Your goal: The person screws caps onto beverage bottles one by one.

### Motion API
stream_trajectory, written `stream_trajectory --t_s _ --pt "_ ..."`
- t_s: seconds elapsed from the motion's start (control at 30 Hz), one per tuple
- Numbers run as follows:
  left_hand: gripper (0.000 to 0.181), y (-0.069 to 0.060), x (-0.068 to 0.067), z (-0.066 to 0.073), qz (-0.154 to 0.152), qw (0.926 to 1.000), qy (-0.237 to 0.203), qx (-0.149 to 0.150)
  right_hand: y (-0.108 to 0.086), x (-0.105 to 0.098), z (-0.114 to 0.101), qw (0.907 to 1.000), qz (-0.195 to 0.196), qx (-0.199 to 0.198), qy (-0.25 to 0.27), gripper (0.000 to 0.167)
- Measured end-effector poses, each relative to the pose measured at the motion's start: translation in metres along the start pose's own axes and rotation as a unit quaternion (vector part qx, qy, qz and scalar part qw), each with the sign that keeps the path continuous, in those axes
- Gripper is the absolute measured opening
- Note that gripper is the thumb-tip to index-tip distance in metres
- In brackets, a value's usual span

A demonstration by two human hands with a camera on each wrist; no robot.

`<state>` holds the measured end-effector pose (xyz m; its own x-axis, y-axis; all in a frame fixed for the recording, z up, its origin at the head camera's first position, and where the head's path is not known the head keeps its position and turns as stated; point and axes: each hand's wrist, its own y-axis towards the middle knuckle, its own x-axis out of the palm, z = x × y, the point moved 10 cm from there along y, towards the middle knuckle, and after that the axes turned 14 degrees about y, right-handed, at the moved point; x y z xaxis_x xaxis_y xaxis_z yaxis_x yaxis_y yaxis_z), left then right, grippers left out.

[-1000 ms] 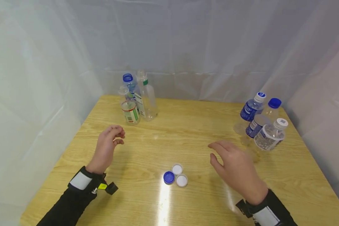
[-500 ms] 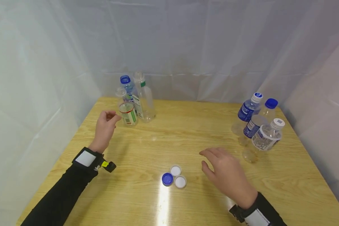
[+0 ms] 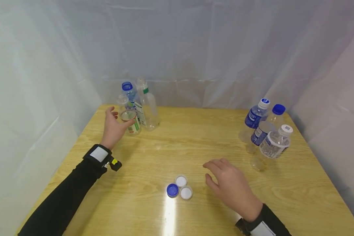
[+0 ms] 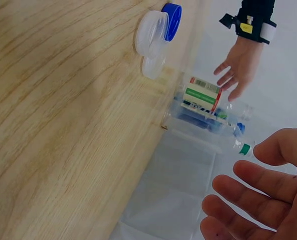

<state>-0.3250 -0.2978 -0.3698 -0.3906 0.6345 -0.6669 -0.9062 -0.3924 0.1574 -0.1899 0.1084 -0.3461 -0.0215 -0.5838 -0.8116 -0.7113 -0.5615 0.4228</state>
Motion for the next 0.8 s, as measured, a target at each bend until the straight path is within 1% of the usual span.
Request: stream_trajectory --t_s 0.1,0.23,0.33,0.43,0.6,0.7,0.8 --pt "0.105 0.007 0.007 -0.002 -0.009 0.9999 0.012 -0.002 -0.001 0.003 0.001 1.0000 -0.004 0.004 0.002 0.028" --pt "0.107 0.015 0.016 -0.006 -0.027 0.9995 0.013 -0.003 -0.003 0.006 0.004 0.9998 -0.013 0.016 0.002 0.028" --pt "0.109 0.019 0.022 -0.010 -0.042 0.9990 0.012 -0.006 -0.003 0.006 0.006 0.9996 -0.016 0.024 0.000 0.028" --pt "0.108 0.021 0.025 -0.012 -0.048 0.9987 0.016 -0.006 -0.003 0.007 0.006 0.9994 -0.019 0.028 -0.001 0.027" --pt "0.101 0.023 0.028 -0.015 -0.046 0.9986 0.023 -0.010 -0.003 0.009 0.006 0.9992 -0.022 0.032 -0.002 0.028" --pt "0.093 0.023 0.027 -0.017 -0.039 0.9988 0.026 -0.015 -0.003 0.009 0.006 0.9991 -0.024 0.034 -0.001 0.027" --pt "0.086 0.022 0.026 -0.017 -0.033 0.9991 0.025 -0.012 -0.004 0.009 0.007 0.9991 -0.024 0.035 -0.002 0.027"
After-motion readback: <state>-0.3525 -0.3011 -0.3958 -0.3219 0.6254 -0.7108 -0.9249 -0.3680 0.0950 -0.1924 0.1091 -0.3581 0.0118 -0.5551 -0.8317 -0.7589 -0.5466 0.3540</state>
